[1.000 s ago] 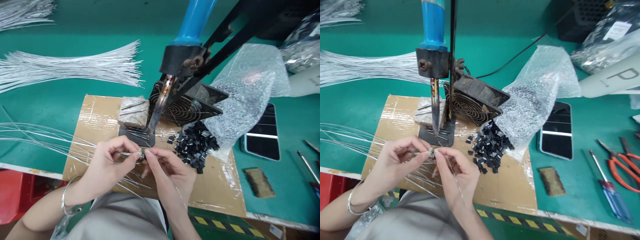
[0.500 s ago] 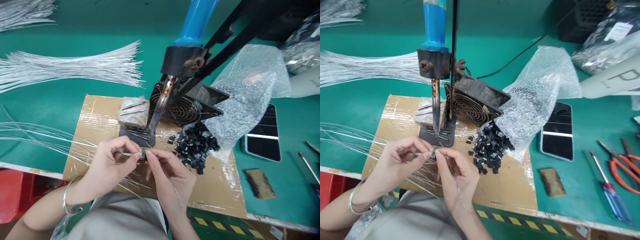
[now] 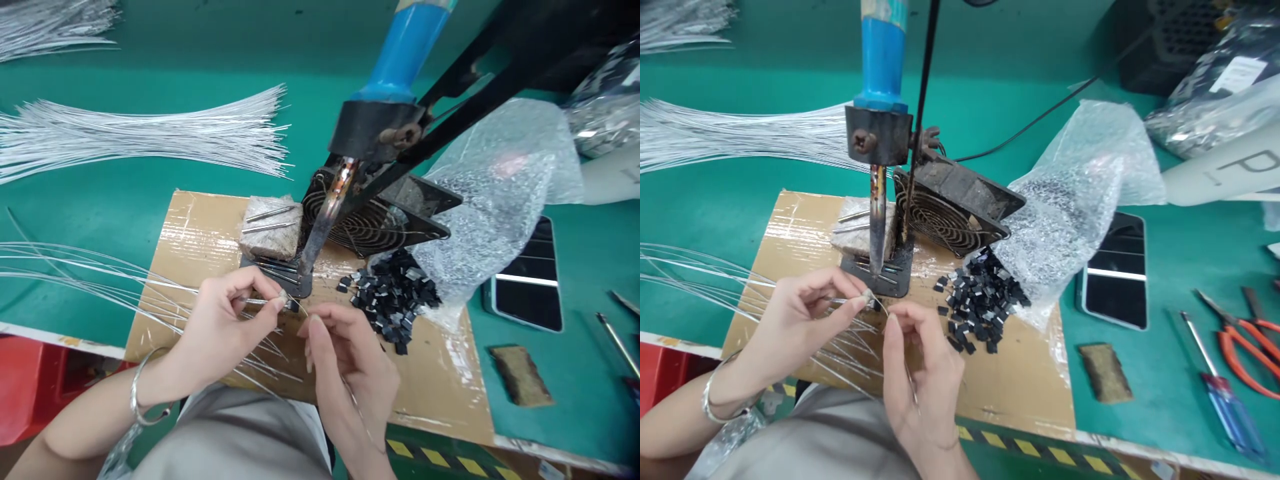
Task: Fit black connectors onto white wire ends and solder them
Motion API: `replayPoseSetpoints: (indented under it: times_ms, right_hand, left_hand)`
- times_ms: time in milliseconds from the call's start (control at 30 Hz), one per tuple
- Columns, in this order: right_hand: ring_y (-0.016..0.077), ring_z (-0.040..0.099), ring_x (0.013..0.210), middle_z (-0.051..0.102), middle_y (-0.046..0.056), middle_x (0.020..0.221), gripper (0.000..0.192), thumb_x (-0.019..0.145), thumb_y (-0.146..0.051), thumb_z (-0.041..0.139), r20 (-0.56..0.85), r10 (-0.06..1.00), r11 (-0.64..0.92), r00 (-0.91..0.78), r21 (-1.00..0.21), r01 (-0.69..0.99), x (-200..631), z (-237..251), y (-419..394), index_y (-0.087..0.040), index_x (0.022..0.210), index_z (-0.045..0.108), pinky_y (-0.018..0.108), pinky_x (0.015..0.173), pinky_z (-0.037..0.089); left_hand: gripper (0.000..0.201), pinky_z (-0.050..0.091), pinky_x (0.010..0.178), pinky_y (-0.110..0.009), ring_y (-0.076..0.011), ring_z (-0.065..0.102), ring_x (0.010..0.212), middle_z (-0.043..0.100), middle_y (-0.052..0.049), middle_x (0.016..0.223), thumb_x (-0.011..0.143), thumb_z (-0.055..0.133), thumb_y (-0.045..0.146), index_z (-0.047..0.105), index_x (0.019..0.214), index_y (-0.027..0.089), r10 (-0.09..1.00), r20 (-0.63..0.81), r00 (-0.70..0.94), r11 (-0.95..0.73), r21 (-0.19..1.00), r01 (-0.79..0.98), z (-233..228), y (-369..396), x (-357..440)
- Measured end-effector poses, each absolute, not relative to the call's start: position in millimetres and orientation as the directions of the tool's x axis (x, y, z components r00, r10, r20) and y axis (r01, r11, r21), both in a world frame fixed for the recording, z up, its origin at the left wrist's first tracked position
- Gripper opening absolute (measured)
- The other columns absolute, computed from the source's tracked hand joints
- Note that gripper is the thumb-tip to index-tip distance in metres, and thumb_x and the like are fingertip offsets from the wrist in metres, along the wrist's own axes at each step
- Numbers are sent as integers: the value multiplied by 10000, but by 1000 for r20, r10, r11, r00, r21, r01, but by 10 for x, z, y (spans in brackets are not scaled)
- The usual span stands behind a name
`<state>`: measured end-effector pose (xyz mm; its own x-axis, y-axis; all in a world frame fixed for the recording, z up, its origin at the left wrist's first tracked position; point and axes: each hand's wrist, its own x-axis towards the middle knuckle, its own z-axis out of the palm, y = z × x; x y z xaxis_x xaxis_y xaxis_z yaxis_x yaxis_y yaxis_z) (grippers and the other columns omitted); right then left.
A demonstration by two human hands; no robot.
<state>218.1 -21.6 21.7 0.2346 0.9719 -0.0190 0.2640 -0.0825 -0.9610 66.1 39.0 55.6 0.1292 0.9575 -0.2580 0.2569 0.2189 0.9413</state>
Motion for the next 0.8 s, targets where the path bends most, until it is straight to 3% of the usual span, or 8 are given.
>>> replayPoseSetpoints:
  times_ms: [67, 167, 300, 467, 800]
  right_hand:
    - [116, 594, 594, 632, -27, 733, 98, 956, -180, 649, 73, 973, -6, 219, -940, 341, 2219, 178, -196, -239, 879, 637, 237, 593, 525]
    - [158, 677, 831, 662, 17, 886, 150, 914, -108, 671, 165, 961, 81, 222, -935, 344, 2244, 166, -169, -227, 851, 606, 281, 767, 566]
    - [219, 736, 1092, 737, 74, 1187, 165, 925, -98, 657, 145, 967, 90, 210, -963, 253, 2229, 203, -161, -234, 865, 584, 360, 953, 577]
    - [200, 764, 1109, 782, 57, 1222, 160, 929, -110, 669, 96, 972, 57, 215, -982, 177, 2223, 231, -152, -244, 866, 607, 296, 956, 599]
    - [208, 776, 1095, 796, 54, 1207, 178, 905, -104, 697, 56, 969, 29, 239, -993, 116, 2224, 259, -90, -236, 819, 614, 303, 969, 618]
  left_hand:
    - [93, 491, 627, -260, -160, 684, 732, 760, -68, 829, 828, 672, 194, 678, 741, 163, 961, -247, 121, 208, 940, 269, 552, 400, 663]
    - [95, 471, 595, -270, -176, 694, 738, 761, -76, 835, 829, 668, 214, 680, 751, 161, 961, -254, 111, 212, 932, 295, 548, 414, 666]
    - [99, 476, 597, -278, -175, 686, 725, 759, -76, 837, 833, 664, 220, 680, 756, 160, 963, -251, 100, 212, 930, 299, 549, 431, 678]
    - [94, 470, 588, -267, -171, 689, 739, 762, -66, 841, 833, 664, 215, 675, 751, 169, 966, -244, 83, 209, 929, 307, 550, 457, 701]
    - [84, 464, 585, -269, -189, 700, 778, 757, -60, 839, 817, 658, 214, 667, 742, 177, 969, -240, 59, 211, 928, 306, 577, 532, 754]
